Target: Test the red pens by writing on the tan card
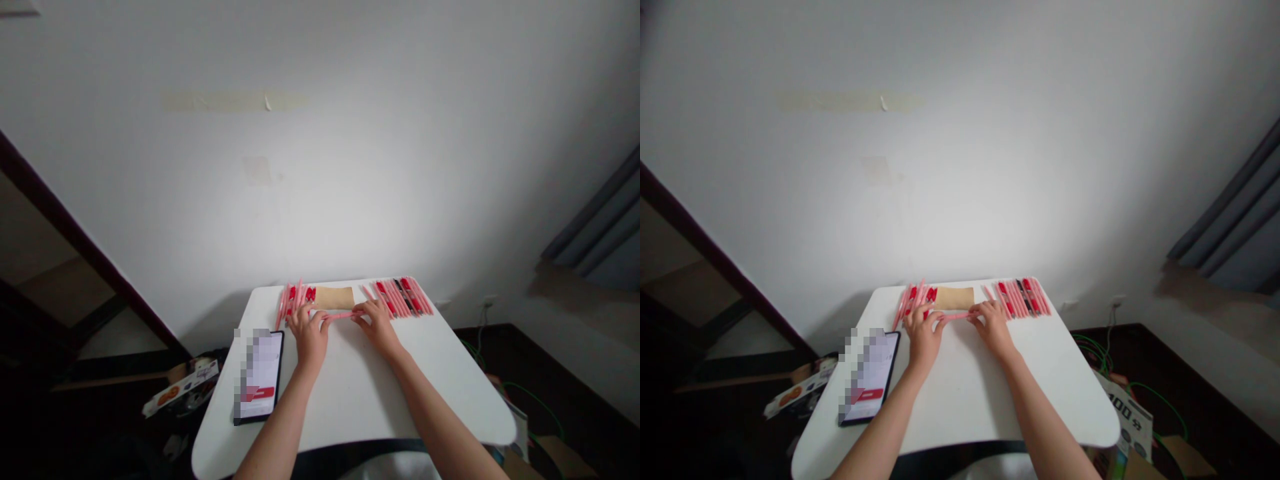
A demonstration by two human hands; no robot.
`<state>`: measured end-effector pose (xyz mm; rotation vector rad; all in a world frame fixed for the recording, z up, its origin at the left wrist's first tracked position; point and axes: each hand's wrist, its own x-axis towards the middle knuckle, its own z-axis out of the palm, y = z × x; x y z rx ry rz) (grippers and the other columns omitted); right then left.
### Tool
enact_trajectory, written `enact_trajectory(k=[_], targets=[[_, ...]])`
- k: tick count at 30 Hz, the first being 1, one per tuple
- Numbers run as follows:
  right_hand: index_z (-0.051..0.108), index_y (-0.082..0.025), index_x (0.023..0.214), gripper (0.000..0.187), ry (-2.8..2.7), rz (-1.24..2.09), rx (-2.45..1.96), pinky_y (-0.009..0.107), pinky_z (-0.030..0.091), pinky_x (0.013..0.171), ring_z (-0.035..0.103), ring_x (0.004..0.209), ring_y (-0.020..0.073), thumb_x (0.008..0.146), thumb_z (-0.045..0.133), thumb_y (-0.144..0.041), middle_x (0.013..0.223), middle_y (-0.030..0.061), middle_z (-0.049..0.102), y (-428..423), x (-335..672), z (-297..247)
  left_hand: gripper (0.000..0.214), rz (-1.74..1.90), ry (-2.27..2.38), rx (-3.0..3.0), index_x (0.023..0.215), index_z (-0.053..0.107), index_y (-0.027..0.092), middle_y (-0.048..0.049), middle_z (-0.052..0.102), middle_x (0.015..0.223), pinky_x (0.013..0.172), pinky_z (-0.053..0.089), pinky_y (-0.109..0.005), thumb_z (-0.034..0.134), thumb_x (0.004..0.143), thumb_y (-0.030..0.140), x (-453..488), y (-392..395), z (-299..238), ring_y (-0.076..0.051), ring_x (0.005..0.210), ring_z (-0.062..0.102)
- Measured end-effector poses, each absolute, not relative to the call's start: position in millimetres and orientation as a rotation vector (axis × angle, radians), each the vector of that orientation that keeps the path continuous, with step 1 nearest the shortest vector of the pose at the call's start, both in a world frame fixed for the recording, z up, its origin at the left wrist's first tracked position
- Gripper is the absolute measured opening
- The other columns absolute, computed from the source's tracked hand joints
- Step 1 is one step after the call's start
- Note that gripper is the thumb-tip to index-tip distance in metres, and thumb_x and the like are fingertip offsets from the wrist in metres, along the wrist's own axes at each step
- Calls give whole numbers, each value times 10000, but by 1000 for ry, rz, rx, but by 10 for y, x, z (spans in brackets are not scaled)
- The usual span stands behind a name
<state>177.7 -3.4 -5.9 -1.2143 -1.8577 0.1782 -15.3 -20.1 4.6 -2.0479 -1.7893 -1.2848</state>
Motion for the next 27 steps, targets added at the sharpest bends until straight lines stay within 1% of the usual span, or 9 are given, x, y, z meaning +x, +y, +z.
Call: enact_trajectory(k=[3,6,9,11,13,15,19,23,27], targets=[[672,-229,871,155,-1867,144,-1226,376,388,828,523,899,229,884,585,-357,845,51,648,-25,1773,-56,102,-1279,-1796,-2064,837,713,250,-74,596,1109,1020,325,-525,634,808,308,-156,-195,32,-266,1134,486],[685,-229,871,185,-1869,112,-1248,371,386,811,516,883,227,893,571,-373,846,55,639,-18,1771,-63,105,-1270,-1809,-2065,848,714,255,-69,592,1131,1022,319,-529,644,802,318,-159,-192,20,-271,1153,475],[688,-241,968,204,-1873,106,-1251,372,390,809,516,896,229,908,545,-374,879,63,639,-19,1774,-66,131,-1264,-1811,-2061,838,718,254,-72,594,1130,1011,327,-517,633,809,350,-160,-195,22,-276,1150,472],[664,-248,1059,230,-1867,119,-1244,376,395,820,519,920,233,907,546,-372,912,68,644,-23,1778,-63,138,-1255,-1819,-2053,819,719,250,-74,598,1121,1001,334,-508,622,817,348,-159,-202,30,-278,1145,472],[641,-248,1098,248,-1855,136,-1242,380,400,832,525,940,237,901,553,-370,945,71,647,-27,1779,-59,136,-1245,-1829,-2043,810,719,248,-75,600,1118,998,336,-507,618,820,338,-157,-208,40,-280,1143,470],[644,-248,1060,220,-1847,149,-1242,379,400,834,531,939,236,897,556,-367,947,66,648,-28,1777,-56,130,-1241,-1834,-2041,811,719,249,-74,599,1122,1005,330,-514,619,819,332,-155,-211,47,-280,1146,469],[662,-248,942,164,-1844,152,-1243,367,392,820,531,911,232,898,558,-367,875,50,650,-24,1772,-63,124,-1253,-1823,-2052,833,720,254,-79,596,1124,1015,324,-524,633,809,338,-154,-206,44,-279,1152,469],[677,-249,926,195,-1854,138,-1239,367,382,810,519,889,228,910,539,-385,848,54,652,-14,1777,-75,110,-1279,-1814,-2060,829,715,255,-76,593,1121,1026,309,-539,638,805,328,-154,-204,45,-271,1145,477],[691,-243,892,257,-1877,114,-1250,366,373,801,497,873,224,934,489,-396,832,60,645,-12,1781,-84,110,-1296,-1803,-2065,826,714,264,-68,598,1107,1029,306,-528,637,806,339,-155,-210,54,-266,1143,477]])
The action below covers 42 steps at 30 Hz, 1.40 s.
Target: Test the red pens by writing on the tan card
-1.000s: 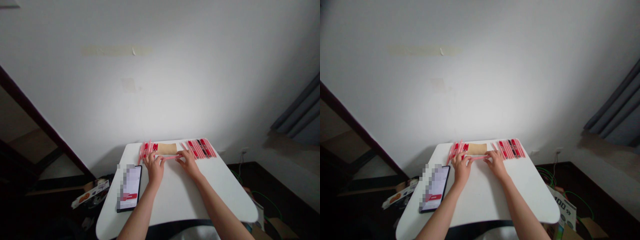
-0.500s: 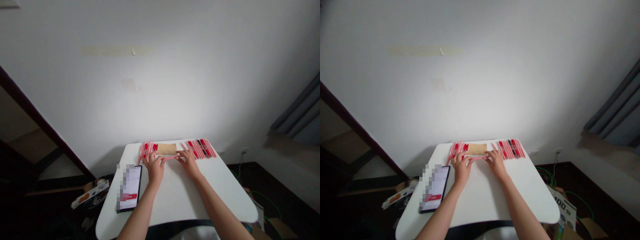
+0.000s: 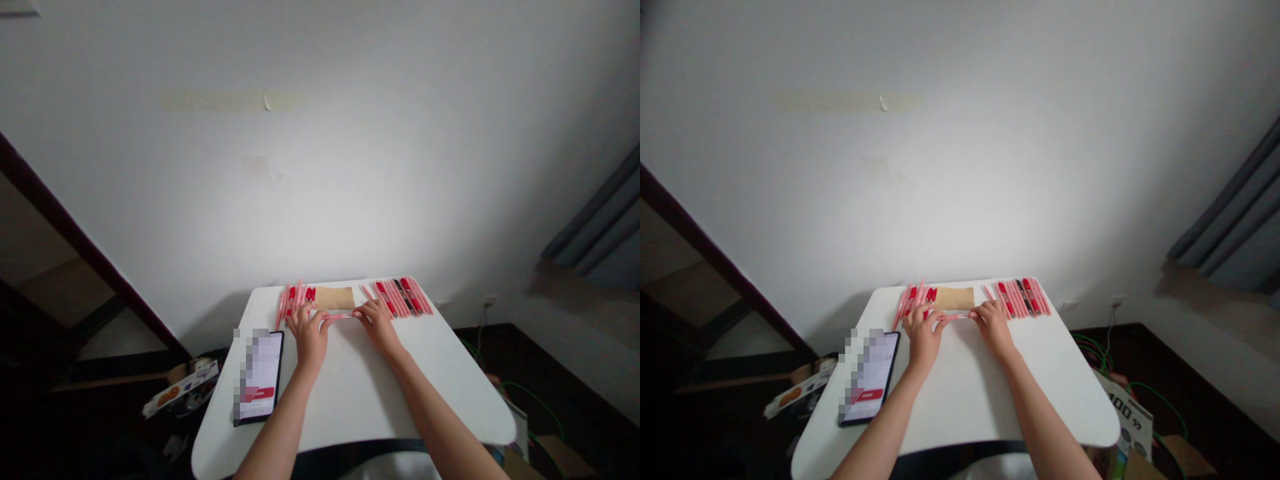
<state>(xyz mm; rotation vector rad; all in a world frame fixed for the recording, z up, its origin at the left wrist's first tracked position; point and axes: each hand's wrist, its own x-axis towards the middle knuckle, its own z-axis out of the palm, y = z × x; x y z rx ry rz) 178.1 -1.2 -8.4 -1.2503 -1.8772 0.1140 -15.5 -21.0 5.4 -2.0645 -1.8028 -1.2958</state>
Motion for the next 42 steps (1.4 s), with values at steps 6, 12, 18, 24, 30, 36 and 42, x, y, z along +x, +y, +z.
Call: enact_trajectory(k=[6,12,18,24,30,36,42], targets=[[681,-246,964,239,-1878,109,-1241,369,384,812,518,900,228,917,517,-414,880,63,646,-12,1788,-79,138,-1282,-1812,-2036,812,720,255,-75,601,1110,1000,335,-510,630,809,359,-161,-207,35,-269,1126,484],[677,-257,979,183,-1859,83,-1228,368,397,815,532,918,234,886,572,-375,897,60,647,-2,1789,-69,155,-1288,-1816,-2035,799,721,238,-82,599,1111,1002,326,-517,608,823,341,-171,-184,11,-268,1120,482],[690,-252,908,152,-1875,105,-1231,355,389,800,523,864,228,894,569,-343,831,50,648,-33,1773,-22,127,-1307,-1817,-2046,787,716,252,-67,606,1099,1010,321,-509,628,808,341,-175,-181,20,-269,1122,482],[691,-243,924,186,-1866,134,-1224,344,387,790,534,855,220,912,541,-351,833,54,657,-25,1773,-46,109,-1313,-1808,-2046,803,717,259,-61,609,1099,1015,323,-510,637,802,334,-188,-168,12,-259,1111,496],[695,-225,856,245,-1869,173,-1230,330,380,786,526,858,216,935,497,-345,795,49,656,-24,1783,-47,89,-1308,-1803,-2046,801,720,263,-59,618,1096,1011,329,-499,659,788,326,-183,-178,24,-262,1106,498],[687,-239,876,229,-1877,179,-1228,341,378,819,525,890,220,911,534,-405,817,40,670,-8,1796,-60,114,-1289,-1824,-2045,798,726,261,-56,625,1118,1015,322,-514,635,807,329,-167,-202,51,-271,1129,480],[676,-251,890,224,-1837,166,-1224,365,380,830,523,927,240,875,577,-451,862,49,676,0,1792,-87,108,-1257,-1864,-2039,767,731,254,-58,629,1128,1007,324,-510,643,800,310,-155,-201,52,-284,1133,468]])
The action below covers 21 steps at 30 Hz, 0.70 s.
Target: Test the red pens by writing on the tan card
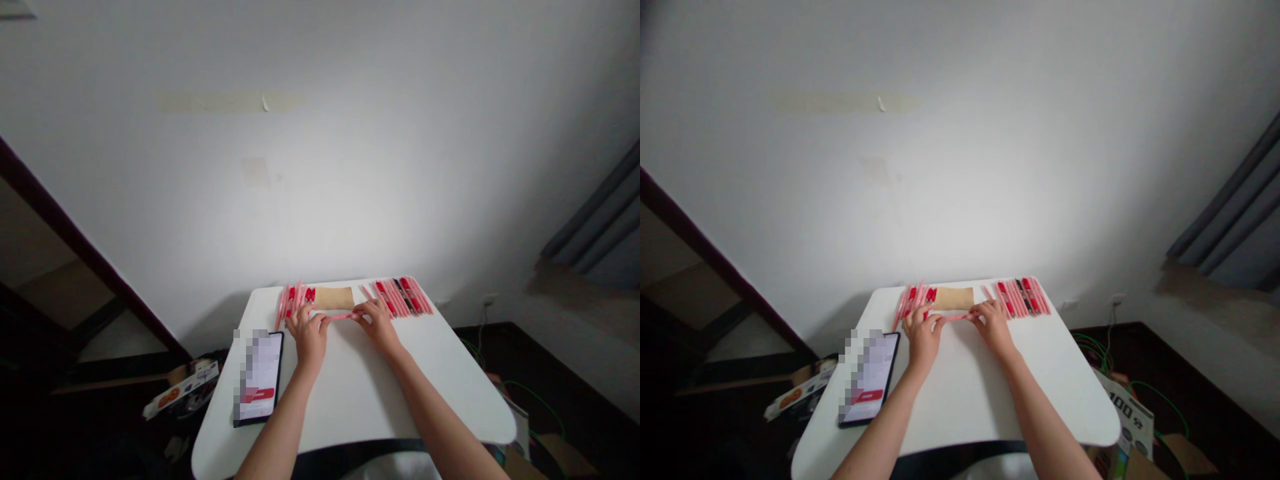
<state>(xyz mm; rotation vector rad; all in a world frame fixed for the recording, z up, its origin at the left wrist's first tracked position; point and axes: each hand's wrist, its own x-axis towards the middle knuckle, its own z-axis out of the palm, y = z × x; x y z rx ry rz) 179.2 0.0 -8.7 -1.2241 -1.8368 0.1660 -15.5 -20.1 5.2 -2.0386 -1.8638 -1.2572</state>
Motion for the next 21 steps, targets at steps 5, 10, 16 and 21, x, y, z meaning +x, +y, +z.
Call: enact_trajectory(k=[5,10,16,21], targets=[[680,-256,846,199,-1834,181,-1240,380,371,837,507,916,241,877,584,-428,826,45,671,-14,1790,-72,101,-1280,-1845,-2044,760,740,261,-61,622,1129,997,334,-500,661,784,319,-158,-190,33,-287,1134,465],[690,-248,842,208,-1827,212,-1259,386,377,834,503,928,242,886,571,-414,822,56,662,-22,1789,-69,56,-1305,-1838,-2051,755,747,273,-51,619,1132,1002,331,-506,696,754,297,-172,-182,31,-285,1140,461],[706,-239,834,241,-1818,251,-1276,385,390,828,518,908,235,901,544,-405,822,69,638,-22,1796,-69,32,-1324,-1811,-2059,744,749,286,-43,624,1124,1014,319,-511,727,726,301,-179,-179,43,-275,1136,469],[696,-246,839,280,-1816,264,-1280,379,393,828,520,911,235,904,523,-457,823,60,639,-21,1791,-72,69,-1301,-1839,-2046,764,747,277,-53,617,1131,1009,321,-513,687,762,312,-170,-186,44,-276,1126,470]])
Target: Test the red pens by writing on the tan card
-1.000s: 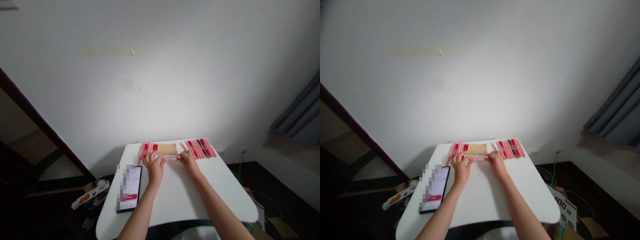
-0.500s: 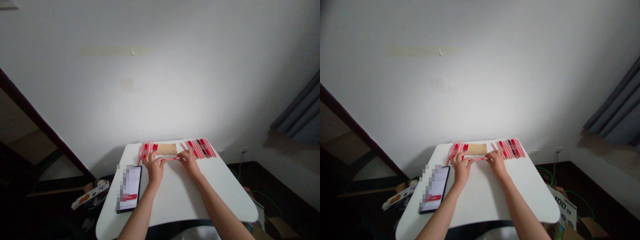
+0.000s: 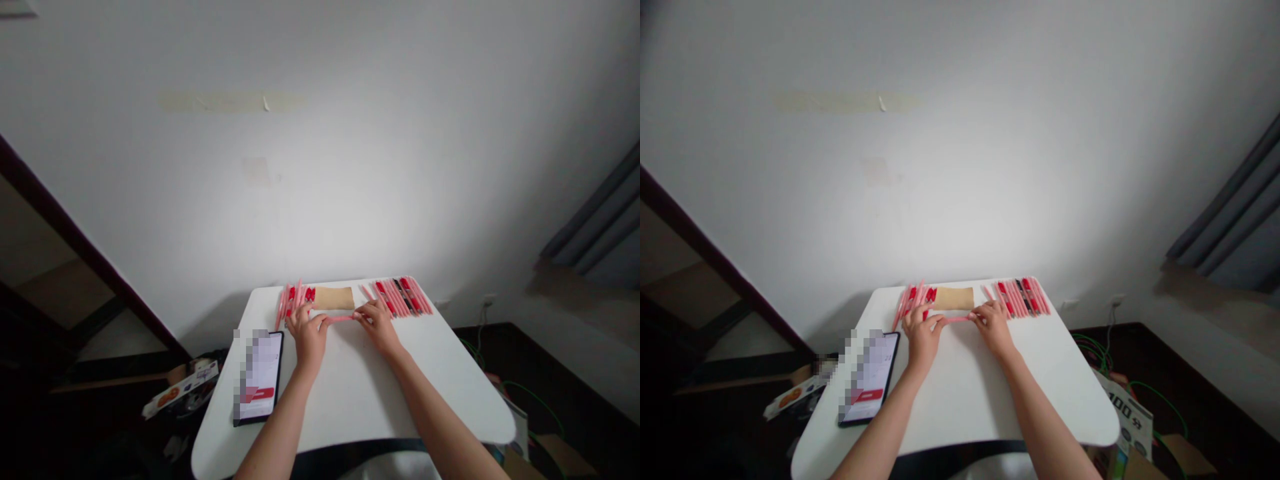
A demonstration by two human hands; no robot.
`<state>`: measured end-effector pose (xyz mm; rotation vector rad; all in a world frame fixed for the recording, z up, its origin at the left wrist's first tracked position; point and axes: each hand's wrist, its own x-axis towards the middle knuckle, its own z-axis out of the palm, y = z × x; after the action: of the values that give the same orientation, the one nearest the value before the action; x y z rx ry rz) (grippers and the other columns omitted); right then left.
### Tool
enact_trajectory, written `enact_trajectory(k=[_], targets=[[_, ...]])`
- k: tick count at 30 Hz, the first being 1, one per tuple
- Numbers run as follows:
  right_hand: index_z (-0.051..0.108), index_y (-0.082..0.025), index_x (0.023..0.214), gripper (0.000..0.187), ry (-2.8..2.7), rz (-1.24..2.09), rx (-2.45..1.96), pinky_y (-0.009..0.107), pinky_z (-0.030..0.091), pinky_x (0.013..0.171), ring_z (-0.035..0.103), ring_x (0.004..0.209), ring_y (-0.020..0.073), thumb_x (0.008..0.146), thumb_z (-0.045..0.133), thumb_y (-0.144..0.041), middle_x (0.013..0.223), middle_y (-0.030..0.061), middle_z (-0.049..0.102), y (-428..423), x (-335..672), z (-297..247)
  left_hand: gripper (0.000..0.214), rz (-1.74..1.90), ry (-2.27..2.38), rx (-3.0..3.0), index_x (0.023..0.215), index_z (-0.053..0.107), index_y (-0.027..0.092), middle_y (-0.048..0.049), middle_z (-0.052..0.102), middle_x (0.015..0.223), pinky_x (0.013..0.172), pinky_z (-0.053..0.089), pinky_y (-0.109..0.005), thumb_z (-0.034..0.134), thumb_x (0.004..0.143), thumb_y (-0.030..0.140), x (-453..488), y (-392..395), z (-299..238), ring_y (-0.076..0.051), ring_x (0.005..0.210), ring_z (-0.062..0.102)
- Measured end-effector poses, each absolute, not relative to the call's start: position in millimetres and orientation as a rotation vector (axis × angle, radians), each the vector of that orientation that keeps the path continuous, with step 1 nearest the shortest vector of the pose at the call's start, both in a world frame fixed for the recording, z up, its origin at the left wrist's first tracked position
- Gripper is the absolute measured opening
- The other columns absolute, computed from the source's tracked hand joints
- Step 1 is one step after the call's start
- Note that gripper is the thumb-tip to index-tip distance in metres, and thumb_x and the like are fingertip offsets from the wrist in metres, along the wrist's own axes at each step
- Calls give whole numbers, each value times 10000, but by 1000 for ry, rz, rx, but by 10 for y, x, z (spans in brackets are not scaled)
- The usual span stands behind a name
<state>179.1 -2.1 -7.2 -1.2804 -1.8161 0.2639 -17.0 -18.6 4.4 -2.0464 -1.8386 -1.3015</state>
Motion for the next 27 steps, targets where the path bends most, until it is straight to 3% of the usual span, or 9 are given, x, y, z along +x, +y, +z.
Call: enact_trajectory(k=[5,20,27], targets=[[674,-262,975,271,-1810,184,-1244,382,383,842,527,936,246,873,564,-488,902,55,666,-9,1798,-86,132,-1247,-1864,-2037,775,737,255,-68,618,1128,976,351,-498,624,810,312,-157,-184,24,-285,1125,465],[693,-238,802,358,-1831,200,-1280,350,382,796,527,847,220,905,491,-514,776,53,647,10,1798,-101,66,-1334,-1798,-2041,761,744,277,-48,628,1092,1001,330,-497,699,752,324,-189,-179,48,-269,1103,474],[690,-281,1016,265,-1840,126,-1246,396,375,863,528,948,242,889,546,-463,930,62,654,-28,1800,-44,141,-1321,-1829,-2025,772,726,241,-64,630,1097,988,340,-496,622,814,326,-178,-180,37,-266,1093,481]])
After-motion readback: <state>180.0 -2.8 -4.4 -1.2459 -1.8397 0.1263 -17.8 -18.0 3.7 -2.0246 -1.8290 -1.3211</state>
